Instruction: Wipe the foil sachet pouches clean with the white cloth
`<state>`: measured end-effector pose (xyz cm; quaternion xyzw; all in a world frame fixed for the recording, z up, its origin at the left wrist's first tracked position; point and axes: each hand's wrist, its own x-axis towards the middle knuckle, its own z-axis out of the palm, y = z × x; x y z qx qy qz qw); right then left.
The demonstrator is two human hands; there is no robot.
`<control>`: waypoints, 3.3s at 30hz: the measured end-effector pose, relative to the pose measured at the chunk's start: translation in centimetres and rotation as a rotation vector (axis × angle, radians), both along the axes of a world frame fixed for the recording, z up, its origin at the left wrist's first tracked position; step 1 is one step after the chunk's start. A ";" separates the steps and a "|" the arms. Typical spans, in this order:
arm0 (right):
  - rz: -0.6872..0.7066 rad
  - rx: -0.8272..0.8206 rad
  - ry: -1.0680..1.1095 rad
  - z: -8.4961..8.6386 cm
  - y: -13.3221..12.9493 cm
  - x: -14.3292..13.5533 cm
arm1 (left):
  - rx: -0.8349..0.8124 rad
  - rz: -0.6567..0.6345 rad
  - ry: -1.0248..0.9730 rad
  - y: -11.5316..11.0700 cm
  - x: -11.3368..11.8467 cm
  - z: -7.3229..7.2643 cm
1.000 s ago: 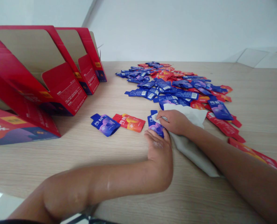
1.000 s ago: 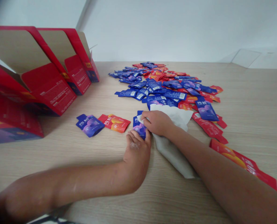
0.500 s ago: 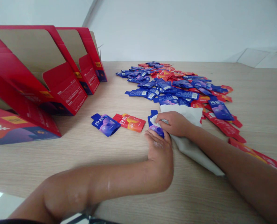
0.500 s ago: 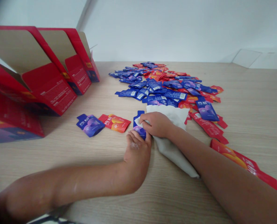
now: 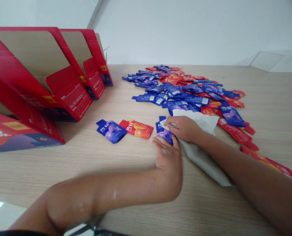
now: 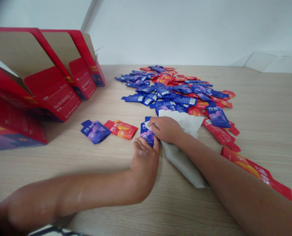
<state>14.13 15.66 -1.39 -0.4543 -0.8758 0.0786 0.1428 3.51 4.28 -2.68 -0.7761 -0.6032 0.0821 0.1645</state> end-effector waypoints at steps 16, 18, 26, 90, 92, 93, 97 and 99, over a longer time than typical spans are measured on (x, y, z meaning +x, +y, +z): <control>0.179 -0.007 0.115 0.1 -0.5 0.1 | -0.007 -0.006 0.068 0.0 0.1 0.1; 0.188 -0.009 0.123 0.1 -0.5 0.1 | 0.007 -0.013 0.059 0.0 0.0 -0.1; 0.172 -0.015 0.122 0.2 -0.5 0.0 | -0.005 -0.004 0.004 0.0 0.0 0.0; 0.073 0.012 0.046 0.1 -0.3 0.0 | 0.015 0.004 -0.091 -0.1 0.0 -0.1; 0.001 0.029 0.016 0.0 -0.1 0.2 | 0.010 0.005 -0.082 -0.1 -0.1 -0.2; -0.019 0.032 0.004 0.0 0.0 0.3 | 0.011 0.006 -0.066 -0.1 -0.1 -0.2; -0.030 0.037 -0.017 -0.2 0.1 0.4 | 0.029 0.016 -0.007 -0.1 0.0 -0.4; -0.033 0.041 -0.017 -0.1 0.1 0.4 | 0.024 0.021 -0.018 -0.1 0.0 -0.3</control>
